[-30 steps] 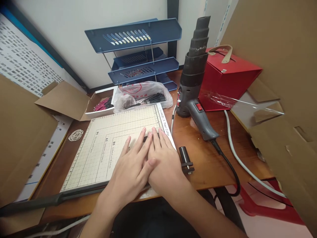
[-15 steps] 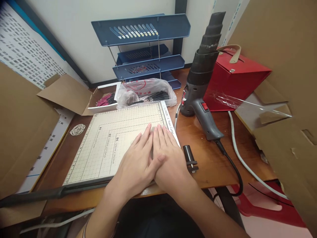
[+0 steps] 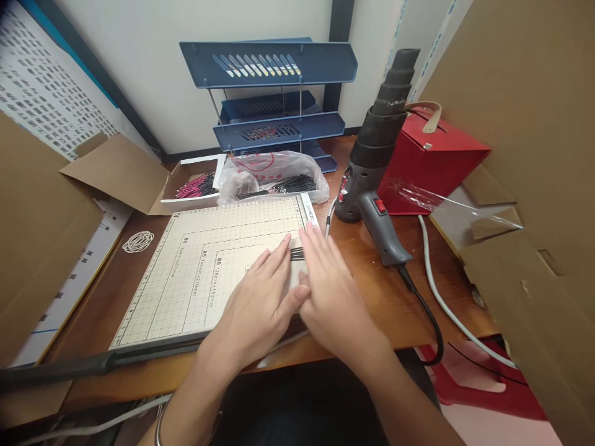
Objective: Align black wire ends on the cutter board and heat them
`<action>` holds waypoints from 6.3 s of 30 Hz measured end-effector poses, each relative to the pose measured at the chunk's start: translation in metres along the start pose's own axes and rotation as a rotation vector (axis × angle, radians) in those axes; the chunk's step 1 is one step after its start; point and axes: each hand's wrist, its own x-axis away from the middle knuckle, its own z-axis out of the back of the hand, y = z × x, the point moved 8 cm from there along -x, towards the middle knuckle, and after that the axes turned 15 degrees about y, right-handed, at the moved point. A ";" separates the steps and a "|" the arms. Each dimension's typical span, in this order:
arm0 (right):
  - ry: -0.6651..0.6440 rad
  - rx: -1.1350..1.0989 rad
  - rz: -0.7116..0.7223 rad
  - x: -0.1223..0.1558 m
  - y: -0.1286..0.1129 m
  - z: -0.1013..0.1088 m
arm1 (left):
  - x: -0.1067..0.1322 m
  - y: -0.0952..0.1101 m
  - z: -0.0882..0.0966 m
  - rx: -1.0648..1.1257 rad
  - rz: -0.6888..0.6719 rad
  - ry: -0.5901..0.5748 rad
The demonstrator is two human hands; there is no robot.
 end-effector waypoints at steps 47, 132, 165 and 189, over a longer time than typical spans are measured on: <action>-0.190 -0.161 -0.247 -0.027 0.046 -0.011 | 0.001 0.007 -0.008 -0.160 -0.048 0.140; -0.066 -0.057 -0.257 -0.024 0.048 0.007 | -0.001 0.017 -0.013 -0.113 -0.135 0.216; -0.080 0.075 -0.185 -0.042 0.044 -0.002 | -0.001 0.017 -0.013 -0.108 -0.124 0.210; -0.252 0.101 -0.477 -0.026 0.053 -0.015 | -0.001 0.019 -0.011 -0.124 -0.124 0.187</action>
